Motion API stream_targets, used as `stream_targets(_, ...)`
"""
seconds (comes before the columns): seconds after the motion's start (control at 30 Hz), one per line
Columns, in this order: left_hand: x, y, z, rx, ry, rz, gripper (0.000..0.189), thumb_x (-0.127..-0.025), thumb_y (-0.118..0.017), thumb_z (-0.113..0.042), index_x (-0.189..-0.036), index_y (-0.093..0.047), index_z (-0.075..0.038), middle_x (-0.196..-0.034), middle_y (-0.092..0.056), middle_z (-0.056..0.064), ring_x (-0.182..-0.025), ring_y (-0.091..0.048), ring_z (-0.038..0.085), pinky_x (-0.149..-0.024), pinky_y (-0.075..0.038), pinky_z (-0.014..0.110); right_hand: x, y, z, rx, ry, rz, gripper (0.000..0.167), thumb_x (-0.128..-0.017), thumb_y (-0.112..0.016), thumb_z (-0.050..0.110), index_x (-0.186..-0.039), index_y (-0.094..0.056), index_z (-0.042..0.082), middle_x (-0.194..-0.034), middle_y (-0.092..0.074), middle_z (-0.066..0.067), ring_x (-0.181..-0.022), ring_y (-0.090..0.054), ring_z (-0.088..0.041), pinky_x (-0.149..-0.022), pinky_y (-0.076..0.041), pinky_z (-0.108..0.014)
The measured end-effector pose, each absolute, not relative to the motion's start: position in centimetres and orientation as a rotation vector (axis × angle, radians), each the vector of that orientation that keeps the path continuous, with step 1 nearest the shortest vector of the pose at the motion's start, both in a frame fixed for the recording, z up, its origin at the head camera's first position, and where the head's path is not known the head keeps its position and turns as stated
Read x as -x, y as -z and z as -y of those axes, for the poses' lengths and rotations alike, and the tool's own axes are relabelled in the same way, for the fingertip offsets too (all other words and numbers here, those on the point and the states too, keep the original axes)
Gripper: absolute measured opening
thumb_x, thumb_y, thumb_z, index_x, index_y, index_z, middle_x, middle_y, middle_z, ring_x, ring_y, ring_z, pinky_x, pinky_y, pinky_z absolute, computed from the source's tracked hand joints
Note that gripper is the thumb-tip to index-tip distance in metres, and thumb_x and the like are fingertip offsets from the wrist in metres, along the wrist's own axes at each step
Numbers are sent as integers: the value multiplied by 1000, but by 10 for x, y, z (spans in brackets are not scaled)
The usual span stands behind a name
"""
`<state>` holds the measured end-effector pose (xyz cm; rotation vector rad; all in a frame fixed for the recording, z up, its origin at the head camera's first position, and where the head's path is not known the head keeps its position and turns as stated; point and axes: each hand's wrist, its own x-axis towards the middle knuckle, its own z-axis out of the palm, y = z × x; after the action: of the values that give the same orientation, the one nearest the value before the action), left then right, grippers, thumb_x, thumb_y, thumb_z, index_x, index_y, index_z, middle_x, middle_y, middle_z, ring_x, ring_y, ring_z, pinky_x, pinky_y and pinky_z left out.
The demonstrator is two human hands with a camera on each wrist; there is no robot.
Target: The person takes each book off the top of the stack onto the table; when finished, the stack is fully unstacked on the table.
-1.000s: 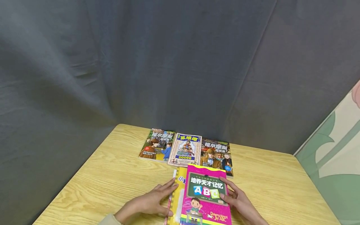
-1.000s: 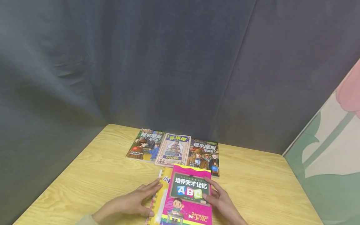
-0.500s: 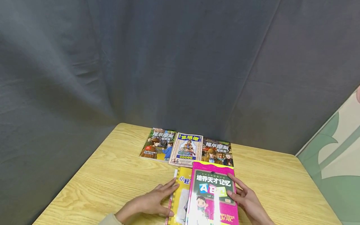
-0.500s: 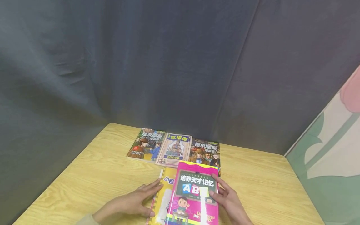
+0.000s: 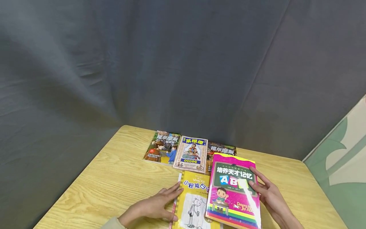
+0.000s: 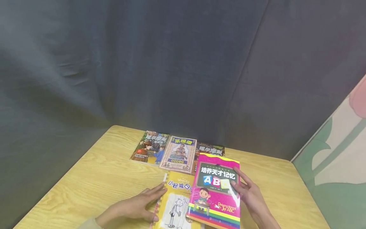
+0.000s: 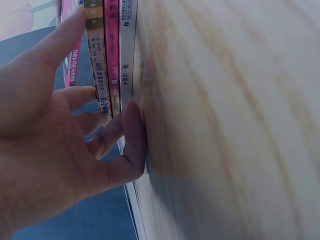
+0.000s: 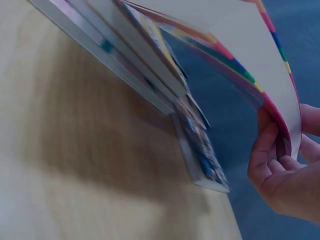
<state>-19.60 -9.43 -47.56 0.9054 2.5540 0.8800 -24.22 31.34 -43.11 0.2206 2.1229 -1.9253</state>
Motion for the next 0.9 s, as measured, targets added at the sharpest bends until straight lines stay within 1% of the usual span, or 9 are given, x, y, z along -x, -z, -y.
stream_targets(0.07,196,476,93,-900,-872,-2559,90,-84,-66,-52,-155,-21,-19,-162,-5,5,-138,-21,50,-110,-19,63,246,428,-322,-189,1941,-2141,71,-97,-58,28,-155,-17,27,-117,-56,-4,-94,-65,-19,-80,-56,-35)
stream_targets(0.13,197,475,91,-903,-876,-2559,90,-84,-66,-51,-155,-21,-19,-162,-6,5,-138,-21,49,-109,-20,64,251,424,-333,-144,1977,-2149,69,-98,-57,26,-155,-17,27,-114,-55,1,-92,-65,-16,-78,-56,-34)
stream_targets(0.27,199,474,88,-910,-882,-2563,90,-83,-67,-50,-155,-22,-18,-162,-7,5,-140,-20,46,-109,-21,64,264,416,-359,-78,2048,-2140,69,-98,-57,23,-155,-18,32,-106,-56,10,-89,-64,-11,-74,-56,-31)
stream_targets(0.3,199,473,87,-912,-884,-2561,90,-83,-68,-49,-154,-22,-17,-162,-7,5,-140,-20,45,-110,-19,63,268,414,-366,-73,2057,-2136,69,-98,-56,22,-155,-18,32,-105,-56,11,-88,-64,-11,-73,-57,-31)
stream_targets(0.43,199,471,86,-906,-882,-2562,90,-83,-69,-48,-154,-23,-18,-162,-7,5,-140,-20,46,-110,-21,63,284,407,-388,-128,2035,-2156,71,-97,-59,25,-154,-18,37,-100,-55,14,-85,-64,-9,-73,-57,-30)
stream_targets(0.5,199,471,86,-908,-876,-2566,90,-83,-68,-49,-154,-22,-18,-162,-7,5,-139,-20,47,-108,-23,64,291,405,-397,-174,2006,-2175,72,-96,-60,28,-153,-16,37,-99,-55,13,-84,-64,-9,-73,-57,-30)
stream_targets(0.7,199,473,89,-894,-854,-2570,91,-82,-68,-51,-155,-22,-21,-162,-8,3,-138,-22,49,-103,-30,67,307,409,-413,-325,1940,-2198,76,-95,-60,34,-154,-12,30,-113,-45,-1,-83,-63,-9,-76,-57,-31)
stream_targets(0.83,198,473,93,-889,-870,-2560,89,-83,-68,-51,-154,-23,-20,-162,-9,4,-137,-22,49,-103,-30,67,322,412,-419,-363,1968,-2165,75,-94,-62,36,-153,-17,31,-104,-51,3,-81,-63,-10,-76,-58,-33)
stream_targets(0.9,197,473,93,-897,-866,-2569,89,-84,-66,-52,-154,-23,-19,-162,-8,4,-137,-24,47,-103,-32,65,330,412,-422,-380,1982,-2155,74,-93,-63,36,-153,-19,32,-106,-51,2,-81,-63,-10,-75,-58,-35)
